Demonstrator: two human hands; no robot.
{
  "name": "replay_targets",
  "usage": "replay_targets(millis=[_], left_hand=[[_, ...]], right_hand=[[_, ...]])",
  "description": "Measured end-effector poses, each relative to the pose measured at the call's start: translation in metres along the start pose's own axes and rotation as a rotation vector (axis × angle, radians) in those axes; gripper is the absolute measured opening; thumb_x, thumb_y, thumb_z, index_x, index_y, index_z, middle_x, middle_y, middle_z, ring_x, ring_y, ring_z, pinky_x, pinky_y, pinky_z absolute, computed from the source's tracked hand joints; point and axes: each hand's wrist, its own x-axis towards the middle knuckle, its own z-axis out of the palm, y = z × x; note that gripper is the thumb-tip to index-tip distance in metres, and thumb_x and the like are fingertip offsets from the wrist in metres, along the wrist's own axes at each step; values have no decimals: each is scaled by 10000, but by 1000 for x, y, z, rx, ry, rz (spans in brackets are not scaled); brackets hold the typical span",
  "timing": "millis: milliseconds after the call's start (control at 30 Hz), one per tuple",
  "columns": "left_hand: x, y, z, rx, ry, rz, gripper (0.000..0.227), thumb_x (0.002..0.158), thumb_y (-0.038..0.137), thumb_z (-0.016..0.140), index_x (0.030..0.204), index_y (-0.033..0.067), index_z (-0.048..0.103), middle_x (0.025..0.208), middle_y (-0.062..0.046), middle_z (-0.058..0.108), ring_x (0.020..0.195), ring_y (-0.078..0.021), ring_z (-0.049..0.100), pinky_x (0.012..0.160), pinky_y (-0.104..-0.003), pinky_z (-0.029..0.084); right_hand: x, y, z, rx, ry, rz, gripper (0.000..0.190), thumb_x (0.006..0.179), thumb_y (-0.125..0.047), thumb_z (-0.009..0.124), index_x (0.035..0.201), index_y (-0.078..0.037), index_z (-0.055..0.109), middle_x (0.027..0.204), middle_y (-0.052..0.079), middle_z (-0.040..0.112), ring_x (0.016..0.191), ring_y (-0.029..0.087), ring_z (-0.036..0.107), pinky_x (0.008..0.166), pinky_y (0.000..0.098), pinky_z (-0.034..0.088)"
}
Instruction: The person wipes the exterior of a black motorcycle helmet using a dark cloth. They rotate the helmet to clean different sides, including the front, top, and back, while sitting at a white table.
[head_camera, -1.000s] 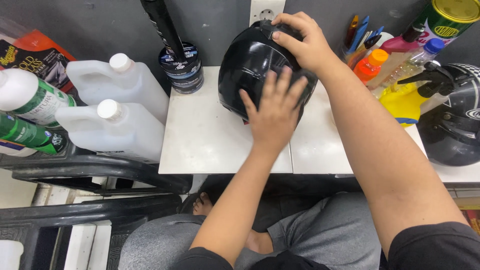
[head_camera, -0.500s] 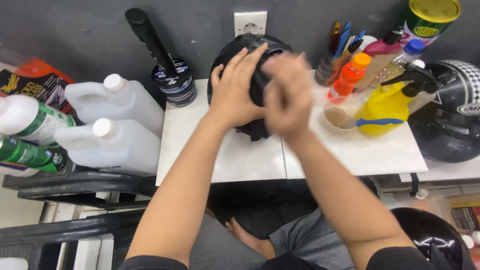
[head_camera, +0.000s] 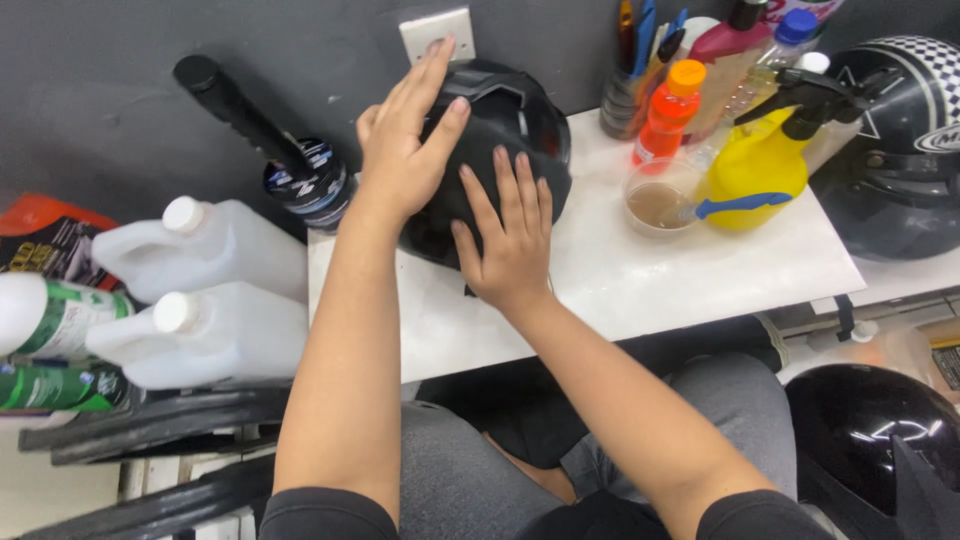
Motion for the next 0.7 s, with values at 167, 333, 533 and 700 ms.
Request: replay_targets(millis=[167, 333, 533, 700], left_hand=[[6, 13, 1, 35, -15, -66, 449, 1007, 482, 310, 1283, 292, 609, 1448, 9, 554, 1394, -189, 429, 1045, -492, 194], [3, 18, 2, -15, 4, -44, 680, 971, 590, 123, 1254, 235, 629, 1450, -24, 547, 1394, -223, 432, 1067, -521, 161], [3, 16, 7, 61, 62, -23, 689, 979, 595, 101, 1240, 243, 633, 1428, -19, 558, 1354, -218, 473, 1042, -504, 203], [1, 13, 14, 130, 151, 50, 603, 1028, 514, 141, 1222, 232, 638, 1395, 0, 591, 1325, -188, 509, 983, -420, 261]], right_hand=[[-4, 24, 4, 208, -29, 196, 524, 1095, -344, 392, 1583, -156, 350, 1685, 153, 218, 1594, 388, 205, 1298, 589, 194], [69, 68, -1, 524, -166, 385, 449, 1102, -351, 337, 1516, -206, 435, 1606, 146, 399, 1536, 363, 283, 1226, 491, 219], [49, 45, -5, 480, -32, 476, 477, 1111, -313, 293, 1507, -86, 433, 1595, 126, 410, 1511, 291, 359, 1247, 466, 221], [-7, -1, -1, 201, -75, 259, 477, 1115, -251, 399, 1585, -191, 346, 1692, 132, 207, 1600, 389, 177, 1296, 591, 171]])
